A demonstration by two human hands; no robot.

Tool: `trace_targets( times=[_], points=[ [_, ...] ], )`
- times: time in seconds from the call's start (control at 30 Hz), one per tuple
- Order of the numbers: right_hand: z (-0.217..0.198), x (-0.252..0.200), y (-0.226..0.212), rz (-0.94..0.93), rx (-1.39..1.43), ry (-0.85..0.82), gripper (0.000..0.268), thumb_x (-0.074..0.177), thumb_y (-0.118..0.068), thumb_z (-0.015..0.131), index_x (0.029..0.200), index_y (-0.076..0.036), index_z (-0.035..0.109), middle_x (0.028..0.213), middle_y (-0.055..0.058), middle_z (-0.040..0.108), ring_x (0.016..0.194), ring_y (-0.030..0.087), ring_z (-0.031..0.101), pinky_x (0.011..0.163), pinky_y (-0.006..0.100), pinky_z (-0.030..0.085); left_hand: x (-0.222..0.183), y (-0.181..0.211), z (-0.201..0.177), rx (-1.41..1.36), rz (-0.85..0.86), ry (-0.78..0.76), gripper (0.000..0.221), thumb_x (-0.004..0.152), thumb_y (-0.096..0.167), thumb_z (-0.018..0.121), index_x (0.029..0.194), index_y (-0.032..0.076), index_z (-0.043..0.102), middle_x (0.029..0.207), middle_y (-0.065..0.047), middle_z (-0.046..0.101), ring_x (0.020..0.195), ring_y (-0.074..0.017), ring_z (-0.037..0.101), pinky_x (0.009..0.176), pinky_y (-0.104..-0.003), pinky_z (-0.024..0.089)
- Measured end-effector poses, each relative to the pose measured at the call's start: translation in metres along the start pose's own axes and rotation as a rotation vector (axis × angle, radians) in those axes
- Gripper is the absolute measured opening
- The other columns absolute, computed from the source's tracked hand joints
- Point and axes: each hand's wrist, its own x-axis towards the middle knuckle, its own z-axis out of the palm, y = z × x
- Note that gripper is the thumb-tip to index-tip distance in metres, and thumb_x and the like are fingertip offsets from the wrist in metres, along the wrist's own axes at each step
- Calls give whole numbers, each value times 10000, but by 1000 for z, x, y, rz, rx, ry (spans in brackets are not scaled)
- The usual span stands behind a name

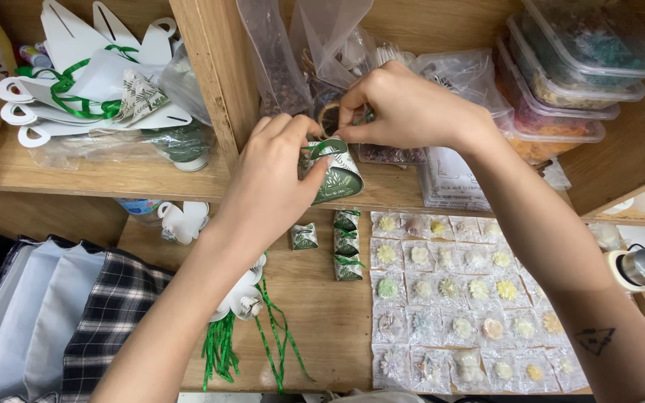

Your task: Packaging small items into green gift boxes and tying them with green ribbons.

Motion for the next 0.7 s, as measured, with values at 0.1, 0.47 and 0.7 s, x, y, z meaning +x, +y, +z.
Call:
trace_targets(
  times=[0.1, 0.47, 0.7],
  points=[
    [0, 0, -3, 51, 8, -15, 181, 833, -208, 771, 932, -58, 794, 887, 147, 768, 868, 301, 743, 806, 407, 556, 3, -5, 3, 21, 32, 36, 164, 865, 106, 776, 956, -15, 715, 977, -171, 662, 1012, -361, 615, 882, -461, 495],
    [4, -3, -5, 178, 2, 8, 194, 815, -248, 793, 920, -85, 809, 903, 139, 775, 863, 281, 738, 784, 414, 555, 14, -10, 3, -77, 57, 53, 109, 850, 72, 803, 878, -25, 761, 861, -144, 652, 890, -309, 619, 773, -423, 496],
    [23, -36, -18, 3, -58, 458, 381, 848, -115, 800, 1194, -8, 679, 1112, 160, 678, 1041, 288, 680, 901, 391, 559, 9, -9, 3, -177, -54, 41, 104, 869, 125, 794, 918, 34, 782, 866, -102, 648, 803, -259, 627, 721, -387, 487]
  ],
)
